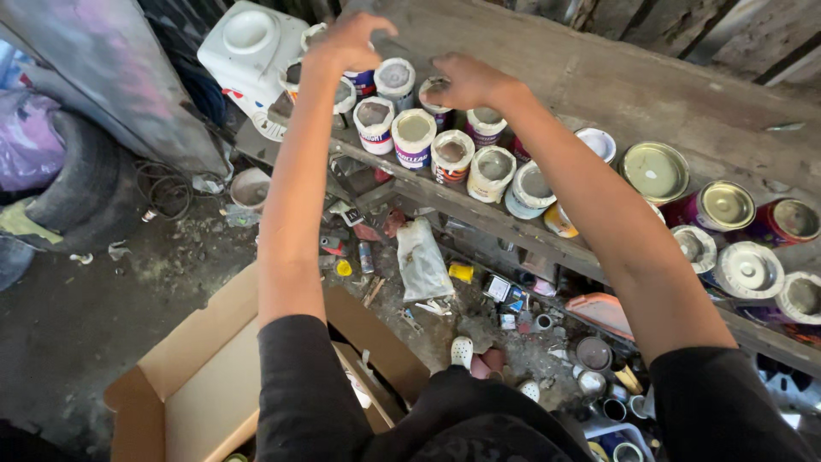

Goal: The person moves various paint cans and containers from a cardboard box onto a workbench and arranges them in rows by hand.

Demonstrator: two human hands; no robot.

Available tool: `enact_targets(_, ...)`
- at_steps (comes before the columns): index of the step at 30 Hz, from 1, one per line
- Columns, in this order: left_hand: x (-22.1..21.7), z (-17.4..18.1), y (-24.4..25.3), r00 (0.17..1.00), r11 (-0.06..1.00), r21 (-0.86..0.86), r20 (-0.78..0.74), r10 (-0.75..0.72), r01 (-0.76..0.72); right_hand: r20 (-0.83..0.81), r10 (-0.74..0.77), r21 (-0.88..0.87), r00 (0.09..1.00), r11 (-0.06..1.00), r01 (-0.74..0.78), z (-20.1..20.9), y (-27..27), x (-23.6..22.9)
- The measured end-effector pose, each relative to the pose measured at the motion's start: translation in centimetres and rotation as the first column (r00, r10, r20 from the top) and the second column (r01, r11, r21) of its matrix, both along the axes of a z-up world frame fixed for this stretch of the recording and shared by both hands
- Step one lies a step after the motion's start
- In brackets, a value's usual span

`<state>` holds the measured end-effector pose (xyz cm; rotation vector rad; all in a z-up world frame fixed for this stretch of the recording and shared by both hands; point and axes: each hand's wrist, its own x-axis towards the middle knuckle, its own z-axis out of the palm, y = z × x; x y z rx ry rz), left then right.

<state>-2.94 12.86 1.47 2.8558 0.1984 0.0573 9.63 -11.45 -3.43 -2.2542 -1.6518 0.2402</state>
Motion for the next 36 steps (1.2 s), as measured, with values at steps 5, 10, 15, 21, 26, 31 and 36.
enact_targets(5,0.5,-2.8,2.5,0.983,0.967,0.219,-0.098,0.153,-0.128,-0.033,0.003,0.092,0.999,0.996,0.000,0.4,-0.3,-0.3)
enact_targets(10,1.3,-5.0,3.4,0.996,0.965,0.247,0.009,0.086,-0.085,-0.026,0.026,0.109,0.999,0.994,-0.023,0.7,-1.0,-1.2)
enact_targets(15,1.7,-4.0,3.0,0.982,0.975,0.192,-0.132,0.134,-0.107,-0.099,0.003,0.111,0.995,0.994,0.008,1.6,-2.2,-1.7)
enact_targets(21,1.6,-3.6,2.7,0.988,0.967,0.246,-0.116,0.099,-0.067,-0.098,-0.006,0.098,0.995,0.995,0.015,2.6,-4.0,-1.3)
enact_targets(26,0.4,-2.7,3.9,0.994,0.994,0.045,-0.053,0.098,-0.096,-0.054,0.029,0.151,0.998,0.988,-0.021,3.7,-5.9,-1.2)
enact_targets(31,-3.7,-0.8,6.2,0.993,0.993,-0.016,-0.037,0.115,-0.115,-0.063,0.015,0.197,0.998,0.980,-0.002,7.8,-10.3,-3.4)
enact_targets(36,-6.9,-0.7,2.6,0.980,0.974,0.197,-0.143,0.139,-0.110,-0.040,0.005,0.149,0.999,0.989,0.001,11.4,-13.6,-5.2)
